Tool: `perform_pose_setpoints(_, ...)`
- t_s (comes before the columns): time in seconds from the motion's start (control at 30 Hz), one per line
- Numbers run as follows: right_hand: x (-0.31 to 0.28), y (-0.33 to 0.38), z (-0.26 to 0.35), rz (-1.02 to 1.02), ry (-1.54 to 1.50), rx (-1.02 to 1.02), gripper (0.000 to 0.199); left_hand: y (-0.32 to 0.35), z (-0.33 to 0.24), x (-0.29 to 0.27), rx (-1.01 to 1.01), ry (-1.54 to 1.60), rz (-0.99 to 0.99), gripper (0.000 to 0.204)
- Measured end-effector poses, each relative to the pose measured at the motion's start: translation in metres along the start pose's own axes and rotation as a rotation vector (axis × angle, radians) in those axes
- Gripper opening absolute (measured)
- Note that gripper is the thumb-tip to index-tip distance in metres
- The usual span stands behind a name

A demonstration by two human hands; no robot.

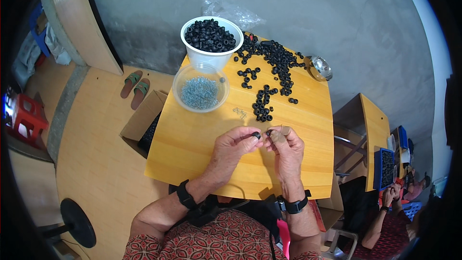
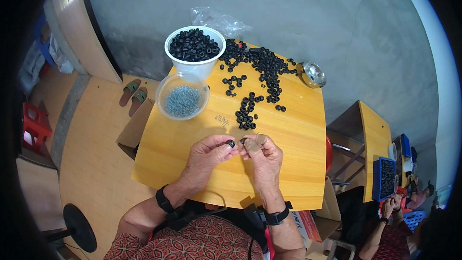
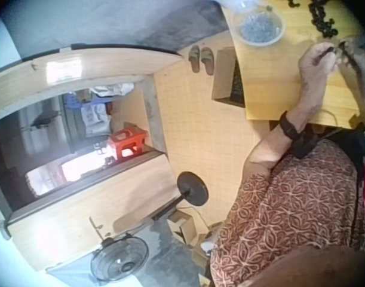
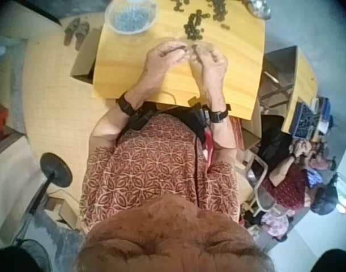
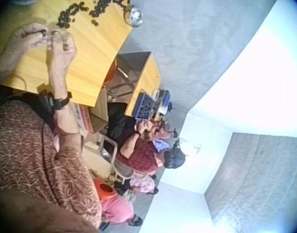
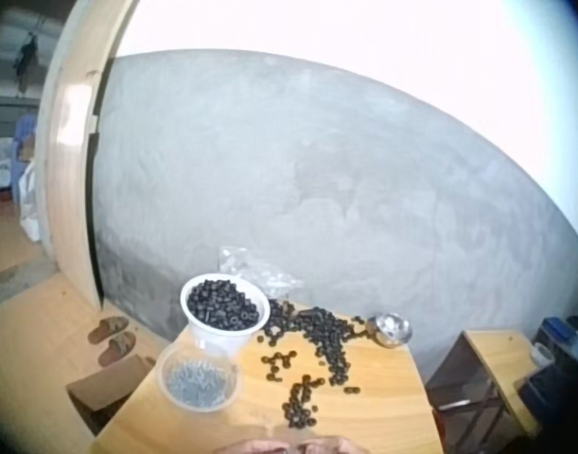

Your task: The person is manually inserting small metal pins into black plastic circular components.

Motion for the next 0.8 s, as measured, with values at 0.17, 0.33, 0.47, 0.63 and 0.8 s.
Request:
perform_pose_setpoints(0.17, -0.007, 0.0, 0.008, 0.053, 0.189, -0.155, 0.005, -0.001, 0.001, 0.001, -0.023, 0.019, 0.0, 0.024)
perform_pose_setpoints(0.33, 0.011, 0.009, 0.034, 0.217, 0.671, -0.473, 0.013, -0.001, 0.006, 0.0, -0.025, 0.029, -0.008, 0.025)
perform_pose_setpoints(0.47, 0.032, 0.026, 0.05, 0.244, 0.961, -0.808, 0.015, -0.001, 0.009, -0.002, -0.028, 0.048, -0.027, 0.025)
perform_pose_setpoints(0.63, 0.03, 0.029, 0.045, 0.23, 0.926, -0.801, 0.014, -0.001, 0.01, -0.006, -0.013, 0.044, -0.057, 0.025)
perform_pose_setpoints(0.8, 0.014, 0.013, 0.029, 0.207, 0.689, -0.492, 0.014, -0.002, 0.009, -0.007, -0.015, 0.009, -0.067, 0.024)
Point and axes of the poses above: each hand's wrist, its own y-axis away from the middle knuckle, its own x-axis out of the palm, z = x × y, the point moved 8 cm from there along -y, towards the middle knuckle, and after that the axes turned 4 degrees about -x, right-handed, at the moved point
